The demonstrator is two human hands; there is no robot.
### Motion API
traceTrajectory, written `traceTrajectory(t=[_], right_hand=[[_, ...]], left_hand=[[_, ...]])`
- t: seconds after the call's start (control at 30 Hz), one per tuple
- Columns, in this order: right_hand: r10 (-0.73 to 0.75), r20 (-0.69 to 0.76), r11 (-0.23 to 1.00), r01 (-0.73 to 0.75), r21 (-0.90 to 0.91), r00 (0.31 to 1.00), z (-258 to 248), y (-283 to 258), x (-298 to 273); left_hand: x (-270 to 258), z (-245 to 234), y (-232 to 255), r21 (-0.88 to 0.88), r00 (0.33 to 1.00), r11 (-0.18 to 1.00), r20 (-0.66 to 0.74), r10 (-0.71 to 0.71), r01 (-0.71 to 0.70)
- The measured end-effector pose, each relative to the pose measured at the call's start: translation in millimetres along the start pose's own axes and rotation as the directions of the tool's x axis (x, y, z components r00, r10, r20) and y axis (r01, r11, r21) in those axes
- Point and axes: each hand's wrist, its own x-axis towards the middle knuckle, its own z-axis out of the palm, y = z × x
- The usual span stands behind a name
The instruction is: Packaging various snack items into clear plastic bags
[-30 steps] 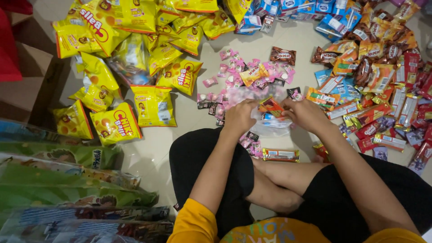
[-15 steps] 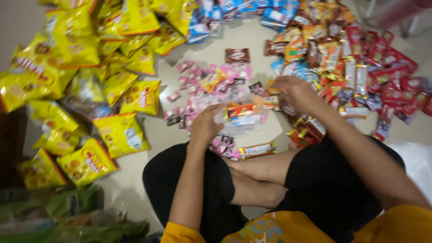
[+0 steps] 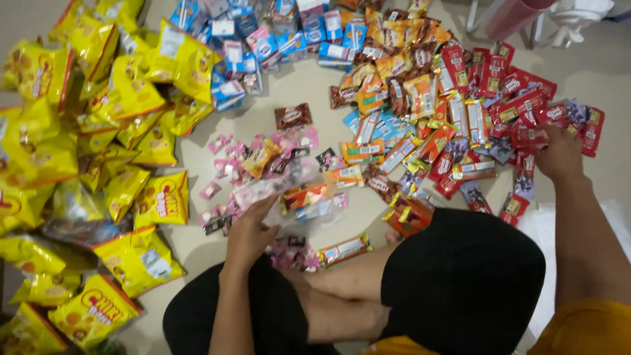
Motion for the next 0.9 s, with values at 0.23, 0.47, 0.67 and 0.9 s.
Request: traceTrajectory(t=[0.23,0.47,0.67,0.9], right_hand=[[0.115,0.022,0.968,-0.107,-0.228,0.993,30.4,-5.7,8.7],[0.078,-0.547,0.997,-0.066,0.042,0.833,39.4,-4.3,8.8],[0.516,-0.143,0.333,-0.044,0.942,0.844,-51.1,-111.0,32.8],[0.088,0.15,-0.081,-0.143,0.986,0.985,-111.9,-268.8,-9.1]], left_hand=[[4.7,-8.6,16.2,-0.073,0.998,0.996,0.041,-0.05,0.053],[14.8,1.3,-0.9,-0.045,0.999,0.999,0.039,0.0,0.002],[10.3,-3.0,6.0,-0.016,0.999,0.999,0.018,-0.036,0.036],[18.8,33.1,-42.3,-0.055,0.991,0.992,-0.074,0.112,-0.116]])
